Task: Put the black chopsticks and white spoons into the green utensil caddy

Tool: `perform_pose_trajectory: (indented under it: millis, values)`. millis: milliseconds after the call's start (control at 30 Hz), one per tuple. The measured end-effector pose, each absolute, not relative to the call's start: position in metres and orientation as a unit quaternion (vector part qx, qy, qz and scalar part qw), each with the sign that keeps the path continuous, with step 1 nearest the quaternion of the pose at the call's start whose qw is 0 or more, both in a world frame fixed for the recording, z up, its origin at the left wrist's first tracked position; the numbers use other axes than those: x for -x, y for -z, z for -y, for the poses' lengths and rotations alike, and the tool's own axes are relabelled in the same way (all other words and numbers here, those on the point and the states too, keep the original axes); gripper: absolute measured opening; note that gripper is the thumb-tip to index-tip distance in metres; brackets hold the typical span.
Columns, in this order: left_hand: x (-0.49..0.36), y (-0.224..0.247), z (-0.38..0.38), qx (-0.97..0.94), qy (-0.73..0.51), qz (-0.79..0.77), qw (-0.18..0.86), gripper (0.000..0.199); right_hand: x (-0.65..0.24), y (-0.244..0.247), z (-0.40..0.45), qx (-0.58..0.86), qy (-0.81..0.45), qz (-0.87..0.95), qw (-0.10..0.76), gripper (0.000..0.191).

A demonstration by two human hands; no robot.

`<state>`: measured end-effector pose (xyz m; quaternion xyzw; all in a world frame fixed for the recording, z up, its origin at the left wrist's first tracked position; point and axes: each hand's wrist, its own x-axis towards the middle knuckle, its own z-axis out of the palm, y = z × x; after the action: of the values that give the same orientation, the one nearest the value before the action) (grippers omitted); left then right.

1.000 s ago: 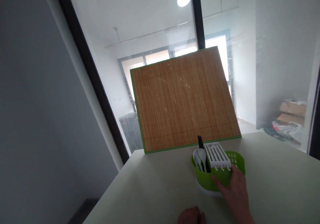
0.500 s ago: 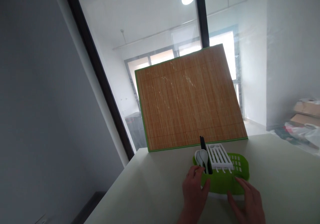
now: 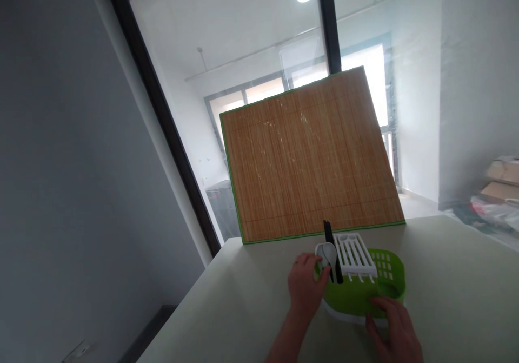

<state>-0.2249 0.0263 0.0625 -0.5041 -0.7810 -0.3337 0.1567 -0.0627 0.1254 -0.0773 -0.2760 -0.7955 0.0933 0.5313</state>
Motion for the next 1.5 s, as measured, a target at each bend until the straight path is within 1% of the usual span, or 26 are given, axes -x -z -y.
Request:
perform_pose_trajectory:
  millis: [33,100,167,200,267,333,433,600,767,900,1000,1300,1500]
  values:
    - [0.231,-0.07,-0.032,0.494,0.334,0.783,0.175,0.028,0.063,0.077,-0.125,0.277,-0.095,0.796,0.53,0.031]
    - [0.244,-0.083,-0.048,0.504,0.296,0.789,0.189,0.043,0.064,0.076,-0.124,0.274,-0.094,0.796,0.531,0.029]
    - [0.255,-0.091,-0.066,0.536,0.221,0.797,0.168,0.054,0.063,0.076,-0.125,0.267,-0.084,0.796,0.536,0.029]
    - [0.259,-0.092,-0.074,0.551,0.183,0.8,0.153,0.056,0.063,0.077,-0.126,0.263,-0.075,0.798,0.538,0.029]
    - [0.265,-0.092,-0.087,0.578,0.129,0.796,0.127,0.053,0.062,0.078,-0.128,0.256,-0.055,0.799,0.541,0.029]
    - [0.269,-0.089,-0.094,0.602,0.109,0.782,0.115,0.045,0.061,0.079,-0.129,0.253,-0.04,0.799,0.544,0.028]
    - [0.273,-0.084,-0.094,0.627,0.102,0.764,0.11,0.038,0.061,0.079,-0.128,0.257,-0.027,0.798,0.544,0.025]
    - [0.276,-0.079,-0.086,0.629,0.109,0.762,0.112,0.033,0.063,0.076,-0.123,0.217,-0.013,0.809,0.547,0.022]
    - [0.275,-0.077,-0.083,0.619,0.126,0.767,0.115,0.034,0.064,0.074,-0.121,0.186,-0.014,0.823,0.537,0.018]
    - [0.275,-0.08,-0.084,0.637,0.134,0.755,0.074,0.037,0.065,0.074,-0.121,0.177,-0.014,0.829,0.531,0.016]
    - [0.275,-0.083,-0.085,0.646,0.134,0.749,0.055,0.033,0.066,0.076,-0.121,0.173,-0.018,0.835,0.523,0.015]
    - [0.272,-0.088,-0.085,0.625,0.144,0.764,0.067,0.037,0.069,0.079,-0.117,0.147,-0.022,0.845,0.513,0.013]
    - [0.271,-0.096,-0.09,0.613,0.153,0.77,0.095,0.043,0.069,0.076,-0.115,0.146,-0.021,0.85,0.506,0.011]
